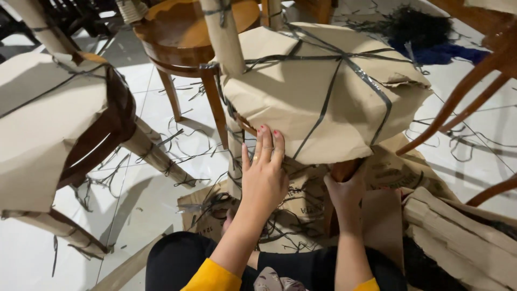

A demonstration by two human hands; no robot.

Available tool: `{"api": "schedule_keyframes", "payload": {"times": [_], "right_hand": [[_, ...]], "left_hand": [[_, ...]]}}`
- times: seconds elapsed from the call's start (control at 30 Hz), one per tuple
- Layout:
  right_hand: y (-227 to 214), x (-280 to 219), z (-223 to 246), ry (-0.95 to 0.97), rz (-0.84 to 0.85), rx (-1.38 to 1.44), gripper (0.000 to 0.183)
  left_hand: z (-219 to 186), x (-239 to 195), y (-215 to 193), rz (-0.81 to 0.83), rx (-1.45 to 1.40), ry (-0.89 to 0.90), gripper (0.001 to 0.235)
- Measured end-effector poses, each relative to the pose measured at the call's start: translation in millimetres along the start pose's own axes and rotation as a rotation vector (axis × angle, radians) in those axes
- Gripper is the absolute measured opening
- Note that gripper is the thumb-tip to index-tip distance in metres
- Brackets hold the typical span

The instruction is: Wrapping wooden chair legs with cardboard and securing them with plastic ties.

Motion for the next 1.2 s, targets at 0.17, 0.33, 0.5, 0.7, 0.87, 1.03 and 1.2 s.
{"api": "schedule_keyframes", "payload": {"times": [0.17, 0.33, 0.5, 0.7, 0.87, 1.03, 1.2], "right_hand": [[3.4, -7.2, 40.1, -0.091, 0.143, 0.255, 0.078], [43.7, 13.9, -4.8, 0.033, 0.177, 0.268, 0.080], [70.7, 22.4, -33.0, 0.140, 0.126, 0.116, 0.101], [76.2, -2.8, -5.9, 0.100, 0.061, 0.148, 0.090], [102.8, -9.3, -25.5, -0.083, -0.162, 0.213, 0.086], [115.4, -11.8, -27.5, -0.054, -0.139, 0.222, 0.078], [103.2, -30.4, 4.9, -0.056, -0.096, 0.308, 0.090]], "left_hand": [[21.1, 9.6, 5.9, 0.091, -0.047, -0.103, 0.109], [39.2, 15.0, 4.9, 0.121, -0.093, -0.156, 0.109], [54.9, 10.5, 8.9, 0.123, -0.173, -0.212, 0.109], [75.7, -3.7, 18.9, 0.130, -0.193, -0.248, 0.107], [98.9, -17.5, 28.5, 0.132, -0.280, -0.278, 0.101], [112.8, -23.2, 40.7, 0.126, -0.313, -0.294, 0.101], [112.0, -22.2, 34.3, 0.139, -0.341, -0.306, 0.098]]}}
Point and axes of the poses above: each hand's wrist, its own x-axis towards the middle knuckle, its own y-axis out of the palm, z = x × y, the point moved 8 cm from there along x, towards the middle knuckle, and after that the axes turned 13 degrees about y, right-handed, at the moved point
